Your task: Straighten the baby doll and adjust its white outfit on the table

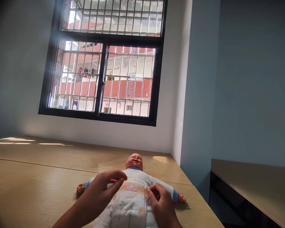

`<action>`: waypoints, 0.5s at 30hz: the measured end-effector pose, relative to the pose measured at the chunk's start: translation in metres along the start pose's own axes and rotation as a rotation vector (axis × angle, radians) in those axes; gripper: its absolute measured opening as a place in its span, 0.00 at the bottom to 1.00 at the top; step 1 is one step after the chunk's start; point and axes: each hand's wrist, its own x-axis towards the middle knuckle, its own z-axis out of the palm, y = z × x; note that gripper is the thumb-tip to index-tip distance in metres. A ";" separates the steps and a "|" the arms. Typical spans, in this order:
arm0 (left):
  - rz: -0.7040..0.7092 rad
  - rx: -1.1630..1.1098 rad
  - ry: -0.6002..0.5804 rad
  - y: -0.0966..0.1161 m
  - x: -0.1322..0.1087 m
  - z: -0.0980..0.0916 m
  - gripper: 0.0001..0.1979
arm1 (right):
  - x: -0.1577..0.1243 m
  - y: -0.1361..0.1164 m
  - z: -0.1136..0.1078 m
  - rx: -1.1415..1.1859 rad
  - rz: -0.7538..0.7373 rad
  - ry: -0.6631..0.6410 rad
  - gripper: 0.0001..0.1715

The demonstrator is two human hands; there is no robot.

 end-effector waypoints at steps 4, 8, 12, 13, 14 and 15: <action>-0.037 0.034 -0.049 -0.054 0.022 0.010 0.14 | -0.008 -0.013 0.006 0.016 -0.035 -0.059 0.21; -0.083 0.016 -0.053 -0.095 0.028 0.026 0.20 | -0.003 -0.015 0.009 0.058 -0.035 -0.024 0.30; -0.116 -0.141 -0.124 -0.109 0.026 0.035 0.24 | 0.015 -0.019 0.018 0.137 0.043 -0.084 0.49; -0.129 -0.179 -0.113 -0.112 0.026 0.036 0.25 | 0.019 -0.023 0.019 0.156 0.065 -0.093 0.49; -0.145 -0.214 -0.090 -0.114 0.028 0.036 0.26 | 0.021 -0.028 0.020 0.168 0.076 -0.087 0.47; -0.159 -0.249 -0.068 -0.116 0.029 0.036 0.26 | 0.022 -0.034 0.019 0.170 0.074 -0.070 0.44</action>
